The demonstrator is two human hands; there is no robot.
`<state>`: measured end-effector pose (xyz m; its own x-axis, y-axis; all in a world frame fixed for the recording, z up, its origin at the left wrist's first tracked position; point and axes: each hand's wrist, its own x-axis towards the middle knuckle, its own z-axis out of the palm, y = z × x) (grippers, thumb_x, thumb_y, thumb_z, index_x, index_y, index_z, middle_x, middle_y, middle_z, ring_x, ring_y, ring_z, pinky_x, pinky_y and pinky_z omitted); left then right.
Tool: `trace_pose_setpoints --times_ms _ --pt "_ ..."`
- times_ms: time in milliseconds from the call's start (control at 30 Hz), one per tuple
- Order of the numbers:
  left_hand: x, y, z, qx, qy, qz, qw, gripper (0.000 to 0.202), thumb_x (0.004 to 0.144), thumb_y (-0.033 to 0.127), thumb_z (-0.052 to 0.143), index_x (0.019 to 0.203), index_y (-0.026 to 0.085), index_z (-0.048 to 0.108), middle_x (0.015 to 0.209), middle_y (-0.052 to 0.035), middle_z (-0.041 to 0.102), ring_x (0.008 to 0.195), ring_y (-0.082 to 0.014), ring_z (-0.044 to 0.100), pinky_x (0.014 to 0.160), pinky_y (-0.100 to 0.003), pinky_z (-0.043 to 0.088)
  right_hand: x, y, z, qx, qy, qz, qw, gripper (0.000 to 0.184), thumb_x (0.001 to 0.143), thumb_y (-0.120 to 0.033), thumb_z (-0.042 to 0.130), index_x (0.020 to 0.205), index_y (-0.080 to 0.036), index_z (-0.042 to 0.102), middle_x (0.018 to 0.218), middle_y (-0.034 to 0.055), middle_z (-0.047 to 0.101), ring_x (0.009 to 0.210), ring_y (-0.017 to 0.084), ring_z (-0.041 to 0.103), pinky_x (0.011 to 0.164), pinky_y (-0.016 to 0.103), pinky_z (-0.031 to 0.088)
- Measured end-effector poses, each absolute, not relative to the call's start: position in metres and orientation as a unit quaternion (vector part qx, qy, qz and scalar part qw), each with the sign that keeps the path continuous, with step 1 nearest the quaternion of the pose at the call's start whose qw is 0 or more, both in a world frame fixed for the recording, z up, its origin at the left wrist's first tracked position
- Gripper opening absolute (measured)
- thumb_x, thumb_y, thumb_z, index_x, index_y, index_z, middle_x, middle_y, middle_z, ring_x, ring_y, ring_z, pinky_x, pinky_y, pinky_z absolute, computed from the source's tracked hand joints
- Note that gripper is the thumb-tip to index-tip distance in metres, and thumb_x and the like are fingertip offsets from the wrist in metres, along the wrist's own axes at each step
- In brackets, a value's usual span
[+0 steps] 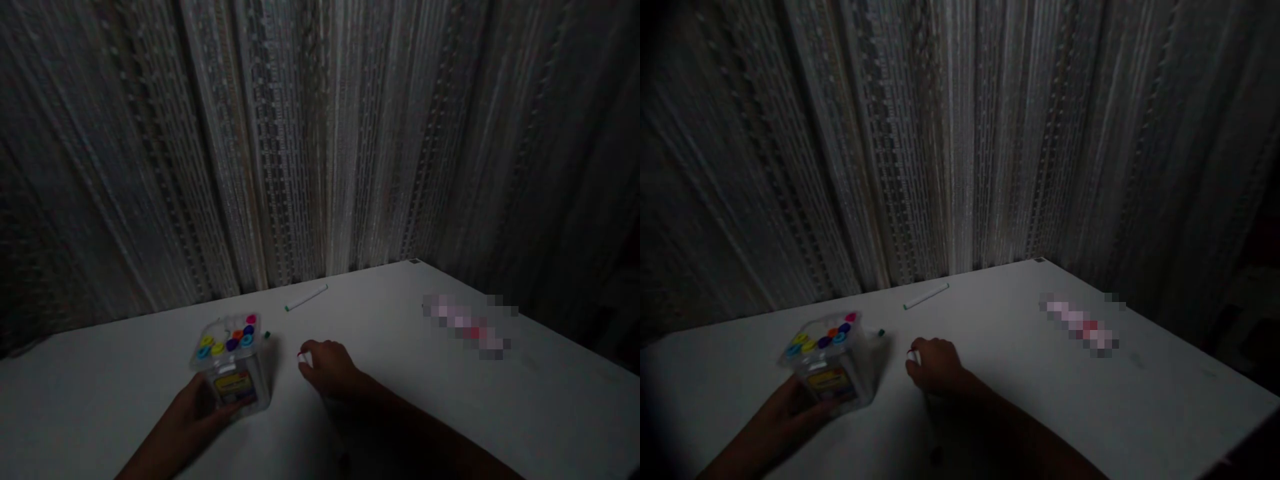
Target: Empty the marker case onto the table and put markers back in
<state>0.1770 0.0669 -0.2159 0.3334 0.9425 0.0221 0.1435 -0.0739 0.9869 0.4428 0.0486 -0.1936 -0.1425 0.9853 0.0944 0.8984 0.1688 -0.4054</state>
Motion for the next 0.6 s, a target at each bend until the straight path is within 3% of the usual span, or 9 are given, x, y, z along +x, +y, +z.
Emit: trace_pose_setpoints --times_ms 200,367,533,600 --pt "0.181 0.070 -0.214 0.645 0.384 0.388 0.535 0.057 0.066 0.029 0.076 0.115 0.015 0.050 0.118 -0.0134 0.062 0.105 -0.0268 0.061 0.096 -0.042 0.046 0.442 0.051 -0.186 -0.627 -0.739 0.168 0.180 0.034 0.082 -0.032 0.046 0.108 -0.017 0.064 0.074 0.0045 0.068 0.069 0.016 0.058 0.064 0.026 0.036" --pt "0.184 0.070 -0.212 0.650 0.384 0.406 0.515 0.060 0.062 0.024 0.078 0.114 0.014 0.050 0.112 -0.0135 0.064 0.100 -0.0266 0.063 0.091 -0.042 0.048 0.447 0.059 -0.193 -0.628 -0.699 0.224 0.259 0.030 0.077 -0.027 0.052 0.100 -0.014 0.066 0.073 0.0041 0.066 0.065 0.014 0.055 0.060 0.024 0.035" --pt "0.194 0.074 -0.201 0.664 0.367 0.409 0.507 0.063 0.057 0.023 0.081 0.112 0.014 0.050 0.110 -0.0135 0.064 0.097 -0.0263 0.063 0.087 -0.041 0.049 0.445 0.076 -0.197 -0.648 -0.576 0.356 0.348 0.012 0.069 -0.023 0.055 0.067 -0.015 0.063 0.048 -0.0011 0.055 0.046 0.010 0.047 0.049 0.021 0.032" --pt "0.198 0.078 -0.198 0.654 0.354 0.414 0.525 0.066 0.052 0.019 0.082 0.110 0.013 0.051 0.107 -0.0135 0.065 0.096 -0.0270 0.063 0.086 -0.041 0.048 0.441 0.081 -0.194 -0.650 -0.564 0.365 0.355 0.015 0.068 -0.024 0.052 0.056 -0.015 0.056 0.040 -0.0022 0.048 0.037 0.009 0.042 0.043 0.021 0.029"
